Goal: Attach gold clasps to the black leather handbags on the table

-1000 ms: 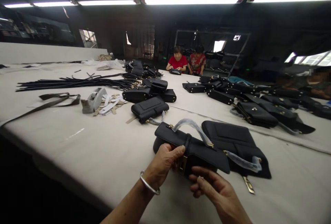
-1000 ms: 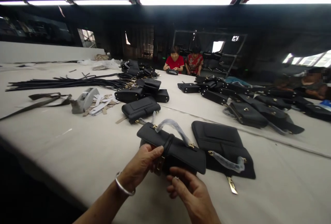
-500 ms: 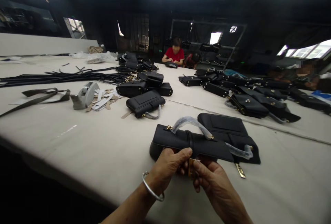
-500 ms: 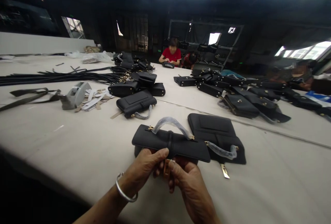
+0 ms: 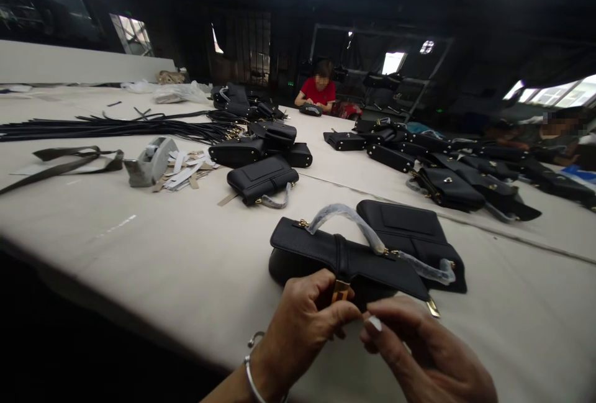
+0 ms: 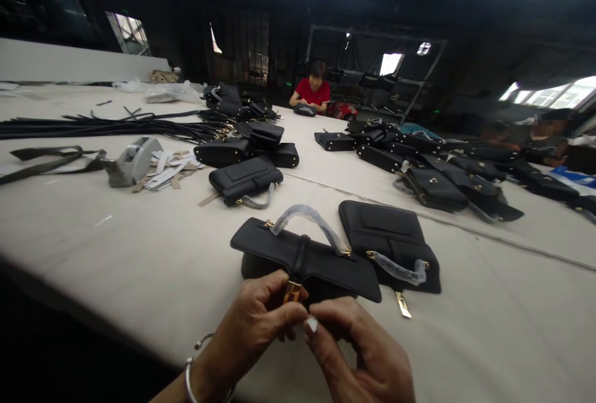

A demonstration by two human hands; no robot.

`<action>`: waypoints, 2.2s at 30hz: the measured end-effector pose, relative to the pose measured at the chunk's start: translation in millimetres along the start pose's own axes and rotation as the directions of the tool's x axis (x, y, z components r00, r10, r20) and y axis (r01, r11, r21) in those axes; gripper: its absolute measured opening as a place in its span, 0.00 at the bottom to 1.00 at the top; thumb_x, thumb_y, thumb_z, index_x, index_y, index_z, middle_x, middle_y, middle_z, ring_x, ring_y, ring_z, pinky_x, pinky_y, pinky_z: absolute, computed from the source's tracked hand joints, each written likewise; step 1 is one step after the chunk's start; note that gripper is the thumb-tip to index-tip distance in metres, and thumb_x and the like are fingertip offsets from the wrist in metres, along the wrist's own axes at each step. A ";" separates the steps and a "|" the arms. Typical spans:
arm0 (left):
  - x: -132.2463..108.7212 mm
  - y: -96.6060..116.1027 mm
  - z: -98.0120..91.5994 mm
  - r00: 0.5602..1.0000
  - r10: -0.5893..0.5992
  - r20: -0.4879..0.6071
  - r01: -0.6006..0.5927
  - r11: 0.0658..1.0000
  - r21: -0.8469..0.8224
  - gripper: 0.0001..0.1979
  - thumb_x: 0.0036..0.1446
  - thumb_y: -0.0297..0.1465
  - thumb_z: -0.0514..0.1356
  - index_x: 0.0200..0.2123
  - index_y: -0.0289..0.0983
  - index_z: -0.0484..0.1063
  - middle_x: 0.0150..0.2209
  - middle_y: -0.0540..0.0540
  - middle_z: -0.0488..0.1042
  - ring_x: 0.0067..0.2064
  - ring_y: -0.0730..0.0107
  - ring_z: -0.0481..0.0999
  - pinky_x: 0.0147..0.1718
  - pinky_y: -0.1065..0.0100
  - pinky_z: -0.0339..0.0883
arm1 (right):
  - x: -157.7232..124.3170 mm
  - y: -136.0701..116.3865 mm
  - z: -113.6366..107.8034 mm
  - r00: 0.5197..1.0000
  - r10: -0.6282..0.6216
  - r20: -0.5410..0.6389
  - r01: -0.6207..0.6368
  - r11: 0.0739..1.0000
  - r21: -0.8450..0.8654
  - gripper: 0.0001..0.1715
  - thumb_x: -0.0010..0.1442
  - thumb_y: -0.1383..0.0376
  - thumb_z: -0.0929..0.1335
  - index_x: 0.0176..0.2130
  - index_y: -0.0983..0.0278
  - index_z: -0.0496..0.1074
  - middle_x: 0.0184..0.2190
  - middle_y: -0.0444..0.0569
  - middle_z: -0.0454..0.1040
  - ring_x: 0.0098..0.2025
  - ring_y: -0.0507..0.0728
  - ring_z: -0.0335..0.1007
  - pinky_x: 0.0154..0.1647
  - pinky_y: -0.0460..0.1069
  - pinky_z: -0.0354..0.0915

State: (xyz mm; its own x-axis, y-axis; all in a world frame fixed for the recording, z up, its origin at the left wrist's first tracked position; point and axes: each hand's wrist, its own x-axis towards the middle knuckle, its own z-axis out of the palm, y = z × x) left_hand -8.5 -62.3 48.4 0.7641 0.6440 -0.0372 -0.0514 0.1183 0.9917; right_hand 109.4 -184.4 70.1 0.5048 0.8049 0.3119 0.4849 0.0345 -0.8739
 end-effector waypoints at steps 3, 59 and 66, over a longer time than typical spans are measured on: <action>-0.1 1.1 -1.0 1.000 0.029 0.007 -0.029 0.999 0.015 0.14 0.55 0.36 0.65 0.25 0.35 0.66 0.23 0.52 0.67 0.21 0.76 0.68 0.19 0.76 0.63 | 15.9 -2.8 -6.9 0.991 -0.120 0.060 0.129 0.972 -0.196 0.06 0.58 0.60 0.71 0.37 0.58 0.77 0.32 0.47 0.78 0.30 0.54 0.74 0.31 0.44 0.71; 6.2 -1.3 -9.6 0.968 0.167 0.187 -0.185 0.979 0.085 0.08 0.64 0.30 0.56 0.31 0.36 0.68 0.30 0.50 0.72 0.32 0.72 0.71 0.33 0.73 0.64 | 38.2 2.7 12.8 0.994 0.080 0.074 -0.057 0.960 -0.274 0.11 0.55 0.61 0.66 0.24 0.60 0.62 0.19 0.39 0.62 0.21 0.49 0.58 0.22 0.46 0.55; 4.3 0.8 -10.4 0.962 0.069 0.262 -0.034 0.990 -0.134 0.05 0.61 0.30 0.57 0.33 0.35 0.68 0.29 0.47 0.73 0.32 0.69 0.72 0.32 0.71 0.66 | 32.6 -3.4 11.5 0.990 0.099 0.105 -0.073 0.972 -0.225 0.13 0.57 0.60 0.65 0.23 0.60 0.61 0.19 0.40 0.64 0.22 0.50 0.58 0.23 0.47 0.55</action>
State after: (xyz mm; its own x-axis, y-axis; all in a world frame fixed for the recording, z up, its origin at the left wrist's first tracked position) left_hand -12.0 -51.6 47.8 0.9007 0.4296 0.0649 -0.1635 0.1967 0.9667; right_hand 116.1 -151.5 79.0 0.4727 0.8620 0.1831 0.5946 -0.1587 -0.7882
